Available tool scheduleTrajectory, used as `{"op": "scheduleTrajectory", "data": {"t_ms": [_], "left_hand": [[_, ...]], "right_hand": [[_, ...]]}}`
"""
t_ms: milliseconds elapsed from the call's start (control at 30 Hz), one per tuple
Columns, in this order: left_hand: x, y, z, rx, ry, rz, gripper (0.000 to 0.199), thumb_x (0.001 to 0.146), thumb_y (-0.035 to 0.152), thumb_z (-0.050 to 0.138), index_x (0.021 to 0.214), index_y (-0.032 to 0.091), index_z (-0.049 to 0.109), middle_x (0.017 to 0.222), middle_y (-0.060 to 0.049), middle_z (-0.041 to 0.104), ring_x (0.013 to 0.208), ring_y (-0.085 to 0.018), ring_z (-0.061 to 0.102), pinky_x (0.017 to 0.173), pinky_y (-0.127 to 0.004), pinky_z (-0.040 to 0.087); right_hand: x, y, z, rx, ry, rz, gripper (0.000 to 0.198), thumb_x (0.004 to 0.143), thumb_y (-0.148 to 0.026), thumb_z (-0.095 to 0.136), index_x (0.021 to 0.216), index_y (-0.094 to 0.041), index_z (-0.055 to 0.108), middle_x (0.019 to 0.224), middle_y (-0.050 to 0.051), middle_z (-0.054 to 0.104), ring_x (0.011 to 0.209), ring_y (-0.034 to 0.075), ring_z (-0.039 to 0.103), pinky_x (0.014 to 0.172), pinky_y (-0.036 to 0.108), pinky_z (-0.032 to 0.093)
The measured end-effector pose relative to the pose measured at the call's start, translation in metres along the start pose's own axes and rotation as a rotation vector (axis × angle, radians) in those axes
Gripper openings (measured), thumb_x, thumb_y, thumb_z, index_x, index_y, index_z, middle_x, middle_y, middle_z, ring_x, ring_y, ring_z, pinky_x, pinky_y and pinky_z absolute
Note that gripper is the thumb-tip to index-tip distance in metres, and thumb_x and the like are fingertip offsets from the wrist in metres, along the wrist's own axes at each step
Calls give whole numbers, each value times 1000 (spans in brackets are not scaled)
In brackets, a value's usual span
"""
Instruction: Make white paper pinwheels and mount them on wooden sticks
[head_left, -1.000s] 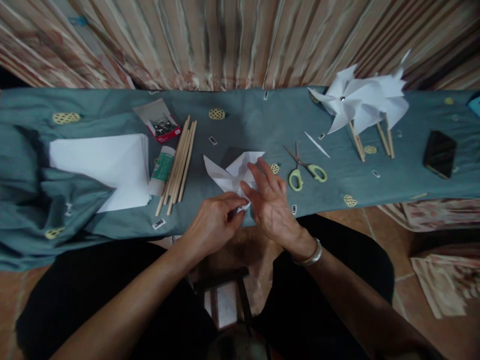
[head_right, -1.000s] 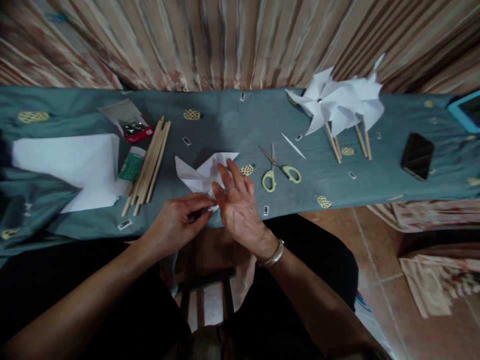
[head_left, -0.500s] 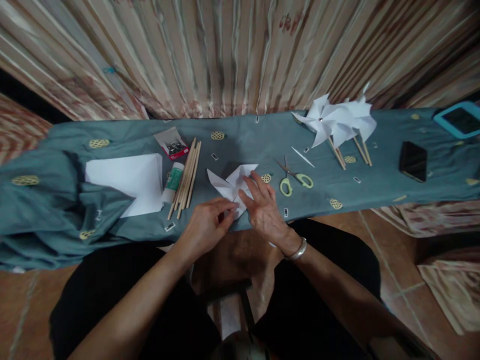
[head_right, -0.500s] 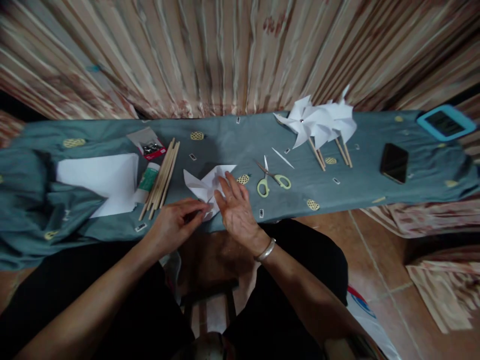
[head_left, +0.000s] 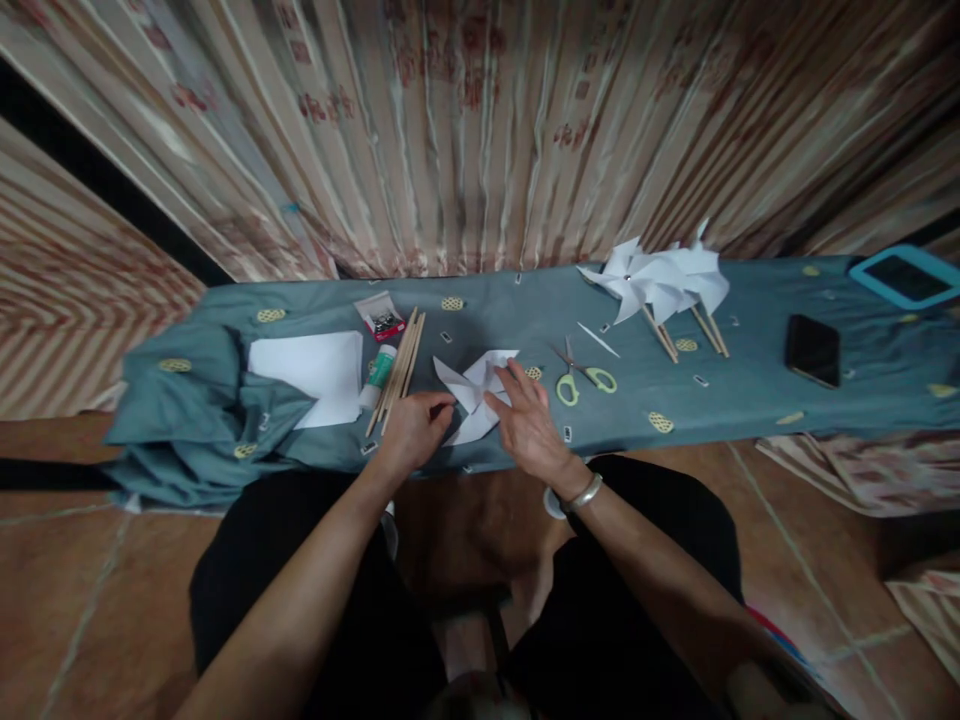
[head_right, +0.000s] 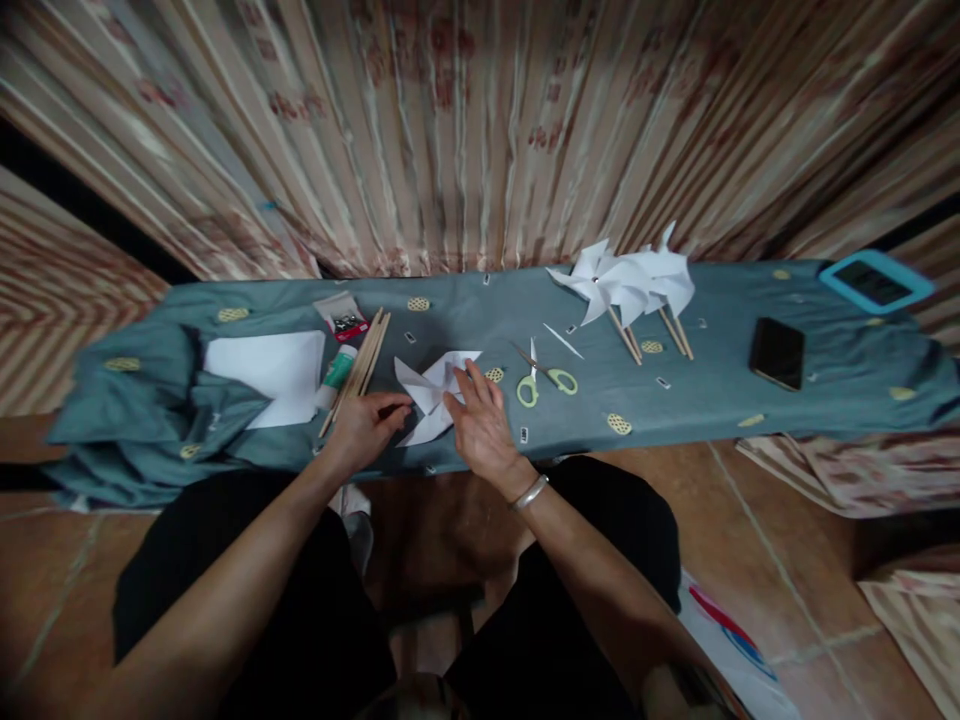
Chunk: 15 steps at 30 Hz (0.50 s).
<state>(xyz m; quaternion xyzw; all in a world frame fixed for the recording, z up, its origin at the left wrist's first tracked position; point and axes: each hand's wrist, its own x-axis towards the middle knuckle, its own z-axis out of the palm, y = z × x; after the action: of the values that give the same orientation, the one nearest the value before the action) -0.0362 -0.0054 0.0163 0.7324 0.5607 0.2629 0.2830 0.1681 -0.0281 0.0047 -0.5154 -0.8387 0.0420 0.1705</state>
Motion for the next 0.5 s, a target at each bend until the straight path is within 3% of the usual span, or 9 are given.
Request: {"op": "scheduleTrajectory", "data": {"t_ms": [200,367,500], "left_hand": [[-9,-2,12,-389,40,-230,29,79,27,63,104,15,72,87,-8,76,73,-21,72,70,-31,56],[-11,2,9,-724,74,-408,29,69,22,74,96,14,70,76,-3,74,73,-19,72,75,-32,57],[-10,7,5,-846,83,-481,26,67,22,77,90,15,68,72,-2,74,74,-19,72,74,-32,58]], "right_hand": [[5,-3,-10,8,-62,17,42,85,-10,45,122,-12,65,151,20,40,148,36,19,111,54,26],[8,1,-9,46,-24,1,43,79,-11,50,118,-13,68,150,20,41,148,36,20,111,55,25],[10,4,-7,78,3,0,39,78,-12,51,112,-15,71,150,19,44,147,35,23,110,58,26]]}}
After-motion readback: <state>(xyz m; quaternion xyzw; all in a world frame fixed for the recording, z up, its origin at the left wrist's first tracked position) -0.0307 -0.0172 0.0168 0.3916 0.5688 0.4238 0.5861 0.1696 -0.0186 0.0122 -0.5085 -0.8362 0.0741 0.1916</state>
